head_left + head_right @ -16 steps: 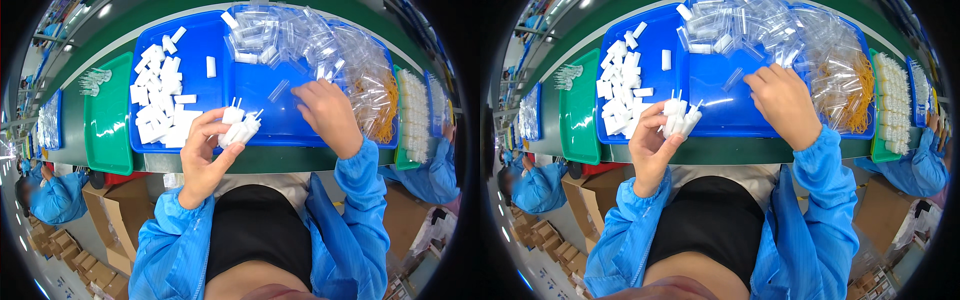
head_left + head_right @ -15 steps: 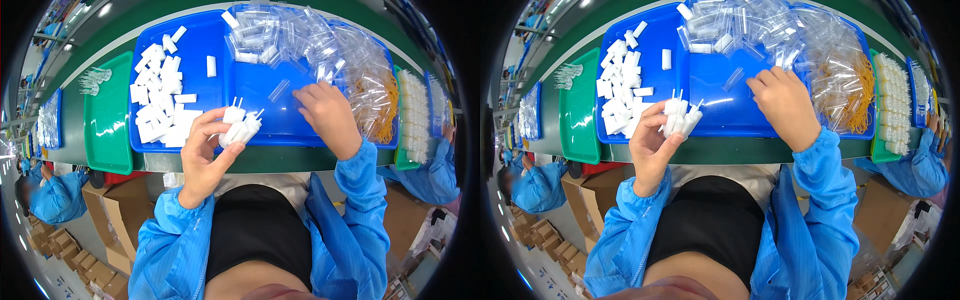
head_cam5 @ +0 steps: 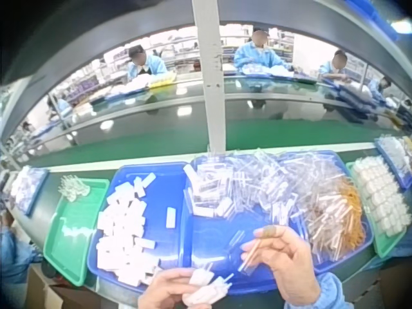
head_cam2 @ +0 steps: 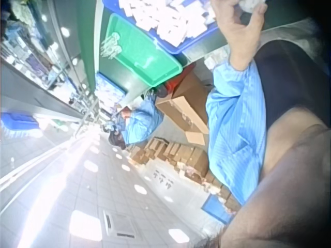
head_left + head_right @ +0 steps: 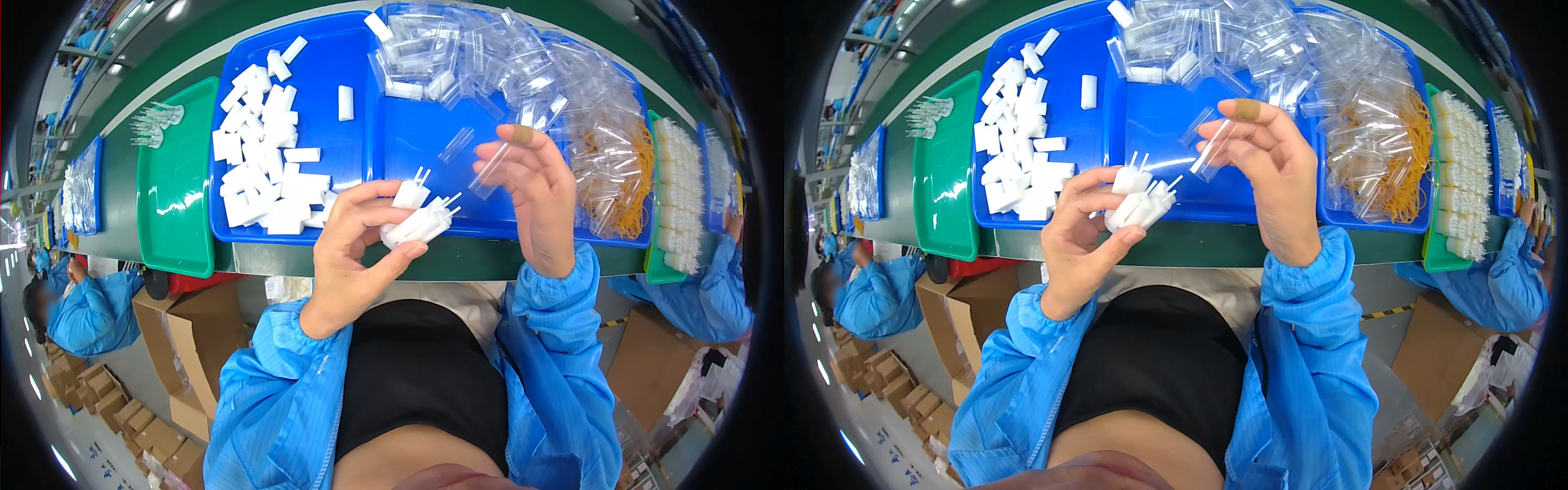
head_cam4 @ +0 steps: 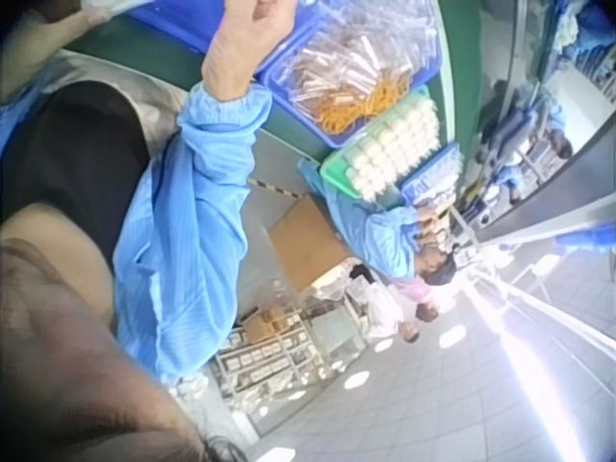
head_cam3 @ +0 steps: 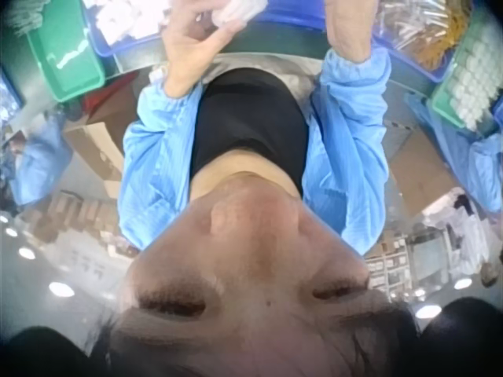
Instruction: Assembling small plastic parts by inserting components and securing them with rubber bands.
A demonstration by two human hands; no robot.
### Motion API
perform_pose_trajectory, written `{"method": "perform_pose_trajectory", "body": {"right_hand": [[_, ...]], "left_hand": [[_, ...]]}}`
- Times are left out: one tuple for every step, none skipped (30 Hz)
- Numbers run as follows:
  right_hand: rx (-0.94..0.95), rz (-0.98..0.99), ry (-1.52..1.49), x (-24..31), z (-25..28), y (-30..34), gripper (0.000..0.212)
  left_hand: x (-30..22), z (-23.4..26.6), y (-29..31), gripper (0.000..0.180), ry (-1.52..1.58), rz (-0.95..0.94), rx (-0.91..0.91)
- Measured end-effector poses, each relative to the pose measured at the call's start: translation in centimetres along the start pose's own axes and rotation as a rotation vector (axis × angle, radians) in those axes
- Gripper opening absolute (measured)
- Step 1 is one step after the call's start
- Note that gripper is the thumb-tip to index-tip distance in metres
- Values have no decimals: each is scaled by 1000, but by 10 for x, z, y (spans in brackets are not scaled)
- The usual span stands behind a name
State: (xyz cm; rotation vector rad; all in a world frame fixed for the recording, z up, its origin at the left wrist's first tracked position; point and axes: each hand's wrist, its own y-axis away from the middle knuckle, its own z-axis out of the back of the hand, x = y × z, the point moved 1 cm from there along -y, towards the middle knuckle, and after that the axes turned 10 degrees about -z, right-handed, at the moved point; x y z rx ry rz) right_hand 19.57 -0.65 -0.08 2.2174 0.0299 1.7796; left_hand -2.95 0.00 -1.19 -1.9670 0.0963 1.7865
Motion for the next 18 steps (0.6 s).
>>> {"method": "perform_pose_trajectory", "body": {"right_hand": [[3, 8, -126, 3, -2, 2, 30], [6, 17, -251, 5, -5, 3, 30], [9, 14, -253, 7, -10, 5, 30], [1, 55, -282, 8, -18, 6, 31], [-6, 96, -311, 8, -24, 8, 33], [-5, 94, -310, 7, -27, 9, 33], [-2, 114, -287, 4, -31, 10, 33], [1, 134, -263, 2, -33, 11, 33], [-5, 142, -210, 1, -35, 12, 33], [-2, 140, -211, 0, -36, 13, 33], [22, 141, -195, -2, -37, 14, 33], [45, 142, -178, -5, -38, 15, 34], [46, 140, -178, -7, -39, 16, 34], [80, 109, -188, -9, -41, 17, 35], [113, 78, -199, -11, -42, 17, 36], [114, 76, -198, -11, -42, 16, 36], [108, 66, -169, -12, -41, 16, 35], [103, 57, -142, -12, -41, 16, 36]], "left_hand": [[1, -1, 1, 30, 3, -5, 8], [1, -1, 1, 29, 6, -10, 15], [1, -1, 1, 29, 4, -7, 13], [1, -2, 1, 29, -10, -5, 22], [0, -2, 1, 28, -24, -2, 31], [2, -3, 1, 28, -23, -1, 29], [3, -4, 1, 27, -5, -1, 20], [3, -5, 1, 26, 12, -1, 10], [2, -4, 1, 26, 10, 1, 7], [1, -4, 1, 25, 20, 26, 1], [0, -4, 1, 25, 31, 51, -4], [1, -4, 1, 25, 30, 52, -6], [2, -4, 1, 24, 39, 59, -25], [3, -3, 1, 24, 48, 66, -43], [4, -3, 1, 24, 48, 67, -44], [4, -3, 1, 24, 49, 58, -56], [4, -2, 1, 25, 50, 49, -67], [4, -2, 1, 25, 50, 50, -67]]}}
